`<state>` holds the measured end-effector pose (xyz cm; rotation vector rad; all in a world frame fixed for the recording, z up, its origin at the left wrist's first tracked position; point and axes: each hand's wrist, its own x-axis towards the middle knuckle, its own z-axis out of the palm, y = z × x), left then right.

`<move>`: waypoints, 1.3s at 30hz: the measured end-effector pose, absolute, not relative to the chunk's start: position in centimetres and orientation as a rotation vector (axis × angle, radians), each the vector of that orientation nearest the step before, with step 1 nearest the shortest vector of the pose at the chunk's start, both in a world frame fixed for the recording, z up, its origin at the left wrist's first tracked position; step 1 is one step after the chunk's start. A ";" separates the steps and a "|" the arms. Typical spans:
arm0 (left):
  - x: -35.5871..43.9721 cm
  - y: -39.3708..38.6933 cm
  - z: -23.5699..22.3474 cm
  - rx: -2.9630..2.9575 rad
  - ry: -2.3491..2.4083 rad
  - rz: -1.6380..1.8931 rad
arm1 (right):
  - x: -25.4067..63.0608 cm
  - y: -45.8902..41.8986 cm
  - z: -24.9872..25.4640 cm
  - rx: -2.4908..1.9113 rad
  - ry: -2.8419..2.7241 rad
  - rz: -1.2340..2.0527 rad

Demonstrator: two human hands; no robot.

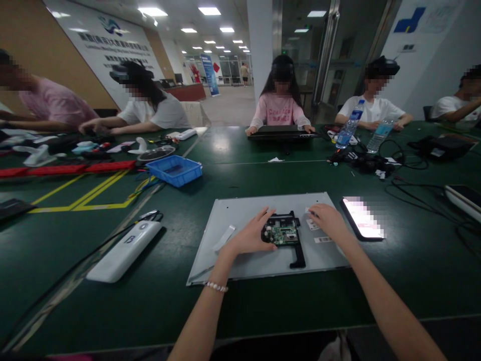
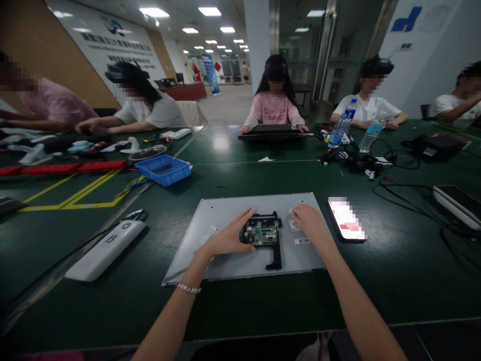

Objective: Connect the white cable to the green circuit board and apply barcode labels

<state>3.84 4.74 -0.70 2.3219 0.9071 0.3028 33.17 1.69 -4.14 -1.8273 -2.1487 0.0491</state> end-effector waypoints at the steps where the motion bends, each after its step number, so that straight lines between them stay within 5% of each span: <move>1: 3.9 4.7 -0.7 2.326 0.904 0.301 | 33.1 1.8 -4.1 -1.838 -2.154 0.033; 39: 3.3 5.4 -2.6 2.384 0.850 0.417 | 23.1 5.5 -2.2 -1.605 -2.383 0.177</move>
